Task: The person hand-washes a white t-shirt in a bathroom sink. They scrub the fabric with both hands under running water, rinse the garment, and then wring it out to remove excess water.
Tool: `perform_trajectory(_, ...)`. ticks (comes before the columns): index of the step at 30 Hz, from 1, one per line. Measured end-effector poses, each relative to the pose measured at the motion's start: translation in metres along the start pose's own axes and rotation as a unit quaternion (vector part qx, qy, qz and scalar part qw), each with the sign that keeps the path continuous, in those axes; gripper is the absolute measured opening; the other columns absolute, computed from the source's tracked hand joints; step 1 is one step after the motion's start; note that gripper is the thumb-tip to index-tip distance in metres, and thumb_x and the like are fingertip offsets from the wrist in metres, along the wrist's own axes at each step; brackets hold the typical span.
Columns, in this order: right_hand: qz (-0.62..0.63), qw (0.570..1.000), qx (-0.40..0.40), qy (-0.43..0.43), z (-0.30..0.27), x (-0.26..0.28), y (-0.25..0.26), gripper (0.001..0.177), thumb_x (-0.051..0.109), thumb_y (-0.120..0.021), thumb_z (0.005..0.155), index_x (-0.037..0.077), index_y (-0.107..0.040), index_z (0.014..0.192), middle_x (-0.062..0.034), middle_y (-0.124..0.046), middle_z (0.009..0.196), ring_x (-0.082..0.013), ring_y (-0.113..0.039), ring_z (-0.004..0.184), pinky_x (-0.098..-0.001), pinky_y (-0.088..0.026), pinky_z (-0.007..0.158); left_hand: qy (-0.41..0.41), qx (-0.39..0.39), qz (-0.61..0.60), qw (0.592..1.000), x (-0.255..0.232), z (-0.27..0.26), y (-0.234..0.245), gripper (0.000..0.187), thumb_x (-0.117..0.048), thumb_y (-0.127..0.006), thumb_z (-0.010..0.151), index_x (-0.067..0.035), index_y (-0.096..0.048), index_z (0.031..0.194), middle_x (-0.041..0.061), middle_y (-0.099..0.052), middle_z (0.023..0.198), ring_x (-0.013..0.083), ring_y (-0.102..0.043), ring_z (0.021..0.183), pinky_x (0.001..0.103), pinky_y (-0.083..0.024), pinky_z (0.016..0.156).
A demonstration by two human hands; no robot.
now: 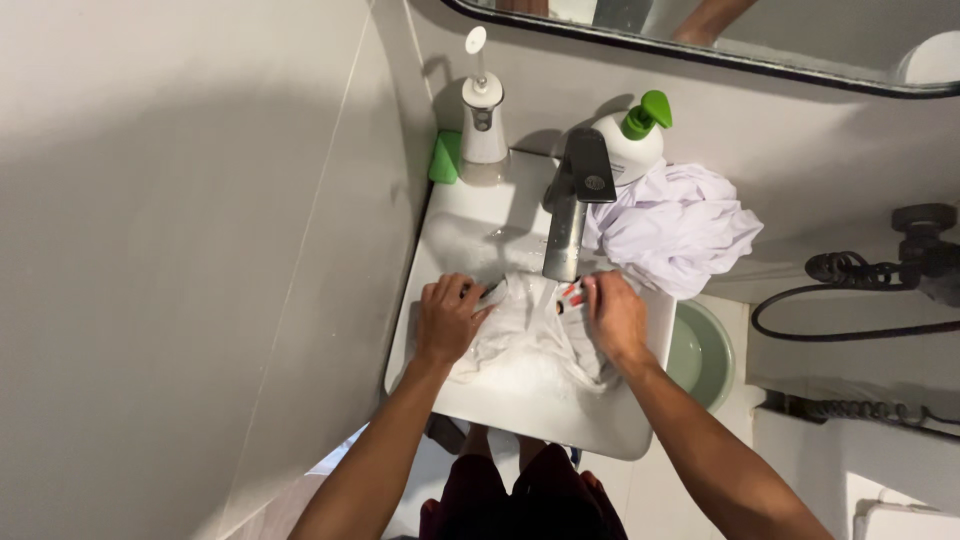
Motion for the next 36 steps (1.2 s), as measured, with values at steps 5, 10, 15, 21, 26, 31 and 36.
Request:
perform_trajectory(5,-0.002,0.998,-0.031,0.047,-0.006,-0.001,0.005,0.020,0.010,-0.059,0.101,0.003,-0.064,0.119,-0.0191,-0.062,0.105,-0.0398,-0.059,0.104,-0.0501,-0.046,0.091,0.028,0.023,0.013,0.999,-0.015,-0.011,0.013,0.029,-0.021,-0.080,0.078,-0.012,-0.076,0.106,0.006,-0.063,0.120,0.0247,-0.055,0.120,0.044,-0.041,0.101)
perform_trajectory(10,-0.046,0.987,0.012,0.151,-0.016,0.030,-0.004,0.042,0.021,-0.070,0.086,0.001,-0.061,0.121,-0.0206,-0.060,0.117,-0.0401,-0.053,0.116,-0.0532,-0.037,0.101,0.118,0.206,0.037,0.971,-0.040,-0.002,-0.030,0.069,-0.046,-0.084,0.073,0.005,-0.069,0.117,0.018,-0.052,0.137,0.0323,-0.045,0.126,0.048,-0.029,0.108)
perform_trajectory(15,-0.149,0.976,0.113,0.108,-0.003,0.027,-0.031,0.029,0.030,-0.070,0.090,0.011,-0.069,0.111,-0.0136,-0.064,0.111,-0.0327,-0.057,0.115,-0.0511,-0.037,0.102,0.084,0.120,0.061,0.987,-0.042,0.022,-0.088,0.051,-0.033,-0.074,0.085,-0.003,-0.067,0.125,0.008,-0.061,0.130,0.0250,-0.052,0.131,0.047,-0.032,0.112)
perform_trajectory(21,-0.091,0.988,0.077,0.093,0.001,0.002,-0.029,0.022,0.030,-0.071,0.092,0.009,-0.075,0.098,-0.0096,-0.067,0.107,-0.0299,-0.060,0.112,-0.0476,-0.040,0.098,-0.034,0.185,-0.093,0.978,-0.040,-0.029,-0.072,0.037,-0.035,-0.076,0.086,-0.009,-0.069,0.112,0.006,-0.067,0.117,0.0228,-0.059,0.116,0.041,-0.043,0.109)
perform_trajectory(26,-0.082,0.996,0.020,0.026,0.006,0.001,-0.016,0.019,0.024,-0.074,0.087,0.008,-0.075,0.097,-0.0145,-0.068,0.109,-0.0356,-0.060,0.111,-0.0480,-0.044,0.099,0.029,0.321,-0.118,0.939,-0.059,-0.074,-0.015,0.045,-0.039,-0.084,0.076,-0.009,-0.072,0.108,0.014,-0.064,0.128,0.0318,-0.059,0.120,0.044,-0.048,0.097)
perform_trajectory(31,-0.007,0.988,0.090,0.125,0.014,0.026,-0.018,0.036,0.023,-0.071,0.082,0.004,-0.072,0.114,-0.0200,-0.069,0.109,-0.0408,-0.060,0.108,-0.0498,-0.045,0.098,0.197,0.267,-0.141,0.933,-0.041,-0.035,-0.018,0.050,-0.048,-0.075,0.088,-0.014,-0.068,0.124,0.012,-0.065,0.123,0.0300,-0.063,0.114,0.044,-0.050,0.098)
perform_trajectory(36,-0.178,0.927,0.329,0.028,0.023,0.008,-0.043,0.030,0.039,-0.065,0.096,0.011,-0.073,0.102,-0.0164,-0.071,0.090,-0.0365,-0.071,0.086,-0.0474,-0.055,0.084,0.009,-0.020,-0.040,0.999,-0.004,0.009,-0.015,0.065,-0.054,-0.068,0.076,-0.006,-0.071,0.120,0.018,-0.069,0.112,0.0369,-0.066,0.103,0.049,-0.052,0.085)
Point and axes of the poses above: each hand's wrist, its own z-axis towards the middle knuckle, its own y-axis out of the back of the hand, x = y × z, the point moved 6 cm from there along z, towards the middle knuckle
